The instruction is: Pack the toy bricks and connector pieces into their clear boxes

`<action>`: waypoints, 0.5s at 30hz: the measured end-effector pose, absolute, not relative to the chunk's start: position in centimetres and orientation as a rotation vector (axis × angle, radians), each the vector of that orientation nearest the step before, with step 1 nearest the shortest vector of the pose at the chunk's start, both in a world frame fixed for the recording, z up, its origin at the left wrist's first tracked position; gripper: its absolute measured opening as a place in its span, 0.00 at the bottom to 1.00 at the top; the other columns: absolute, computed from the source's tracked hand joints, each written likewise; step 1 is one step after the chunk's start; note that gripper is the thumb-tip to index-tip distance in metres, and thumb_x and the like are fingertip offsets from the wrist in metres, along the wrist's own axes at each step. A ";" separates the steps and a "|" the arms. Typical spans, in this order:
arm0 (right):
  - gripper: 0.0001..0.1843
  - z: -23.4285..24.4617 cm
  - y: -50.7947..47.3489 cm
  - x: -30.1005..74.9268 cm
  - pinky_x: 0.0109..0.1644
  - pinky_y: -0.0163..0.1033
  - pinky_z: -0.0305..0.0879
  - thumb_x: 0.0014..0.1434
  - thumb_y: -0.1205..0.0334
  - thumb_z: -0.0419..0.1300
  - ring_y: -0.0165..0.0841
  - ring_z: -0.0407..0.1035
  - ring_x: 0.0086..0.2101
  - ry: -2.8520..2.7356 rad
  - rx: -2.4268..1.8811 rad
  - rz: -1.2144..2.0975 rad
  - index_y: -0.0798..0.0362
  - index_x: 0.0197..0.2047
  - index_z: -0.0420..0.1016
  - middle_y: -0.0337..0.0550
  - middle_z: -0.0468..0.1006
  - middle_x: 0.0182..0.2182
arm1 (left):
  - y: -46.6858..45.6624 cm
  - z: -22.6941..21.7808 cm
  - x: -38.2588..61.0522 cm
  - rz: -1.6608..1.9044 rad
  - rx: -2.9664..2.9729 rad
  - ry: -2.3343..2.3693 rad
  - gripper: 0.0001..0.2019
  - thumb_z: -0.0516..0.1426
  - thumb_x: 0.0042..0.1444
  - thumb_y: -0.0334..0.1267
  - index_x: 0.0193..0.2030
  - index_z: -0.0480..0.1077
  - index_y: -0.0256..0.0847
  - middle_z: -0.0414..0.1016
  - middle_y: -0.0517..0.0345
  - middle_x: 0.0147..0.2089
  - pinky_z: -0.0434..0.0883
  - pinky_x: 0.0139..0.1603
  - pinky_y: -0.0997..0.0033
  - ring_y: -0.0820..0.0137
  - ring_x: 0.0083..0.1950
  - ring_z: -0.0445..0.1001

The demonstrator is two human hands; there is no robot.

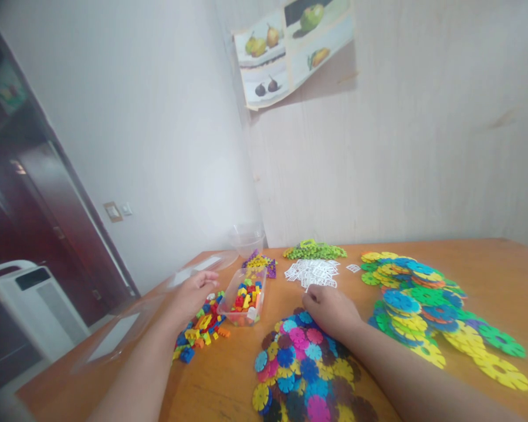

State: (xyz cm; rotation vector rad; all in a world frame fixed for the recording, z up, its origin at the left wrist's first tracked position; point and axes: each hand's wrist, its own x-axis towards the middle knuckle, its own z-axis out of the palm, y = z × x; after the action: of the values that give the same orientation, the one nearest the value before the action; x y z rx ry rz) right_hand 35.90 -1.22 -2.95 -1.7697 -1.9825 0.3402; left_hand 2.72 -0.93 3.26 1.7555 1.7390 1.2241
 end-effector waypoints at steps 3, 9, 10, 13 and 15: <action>0.18 -2.8 -1.2 35.9 0.29 0.36 0.45 0.62 0.50 0.48 0.33 0.67 0.29 -1.981 -1.775 0.337 0.50 0.27 0.68 0.40 0.75 0.27 | -0.5 2.1 2.0 1.002 1.882 1.811 0.12 0.55 0.50 0.38 0.40 0.74 0.39 0.79 0.55 0.37 0.70 0.39 0.70 0.66 0.38 0.76; 0.18 -2.9 -1.1 35.9 0.29 0.36 0.45 0.63 0.50 0.49 0.33 0.67 0.30 -1.984 -1.764 0.346 0.51 0.27 0.69 0.41 0.76 0.27 | 0.0 1.3 1.5 0.725 2.076 1.865 0.09 0.54 0.48 0.34 0.34 0.75 0.41 0.79 0.57 0.35 0.68 0.36 0.73 0.67 0.37 0.76; 0.18 -2.9 -1.1 35.9 0.29 0.36 0.45 0.63 0.51 0.49 0.33 0.67 0.30 -1.984 -1.764 0.348 0.51 0.27 0.69 0.41 0.76 0.27 | 0.1 1.3 1.3 0.764 2.077 1.895 0.09 0.55 0.49 0.34 0.36 0.75 0.41 0.79 0.57 0.36 0.68 0.37 0.73 0.67 0.38 0.76; 0.18 -3.0 -1.0 35.9 0.29 0.36 0.45 0.63 0.51 0.49 0.32 0.67 0.29 -1.986 -1.755 0.347 0.51 0.27 0.69 0.41 0.75 0.26 | 0.3 1.5 0.8 0.813 2.067 1.976 0.10 0.55 0.51 0.35 0.38 0.75 0.42 0.80 0.57 0.36 0.68 0.38 0.73 0.67 0.39 0.76; 0.18 -3.1 -1.1 35.9 0.29 0.36 0.44 0.63 0.50 0.49 0.32 0.67 0.29 -1.983 -1.750 0.344 0.51 0.27 0.69 0.41 0.75 0.26 | 0.2 1.6 0.8 0.726 2.094 2.003 0.09 0.56 0.50 0.35 0.36 0.76 0.43 0.79 0.57 0.36 0.68 0.39 0.73 0.67 0.39 0.75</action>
State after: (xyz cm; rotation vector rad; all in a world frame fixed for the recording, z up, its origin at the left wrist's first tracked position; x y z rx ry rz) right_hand 35.91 -1.05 -3.05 -1.7503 -1.9831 0.3444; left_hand 0.77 0.15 1.61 2.0942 2.0032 0.7264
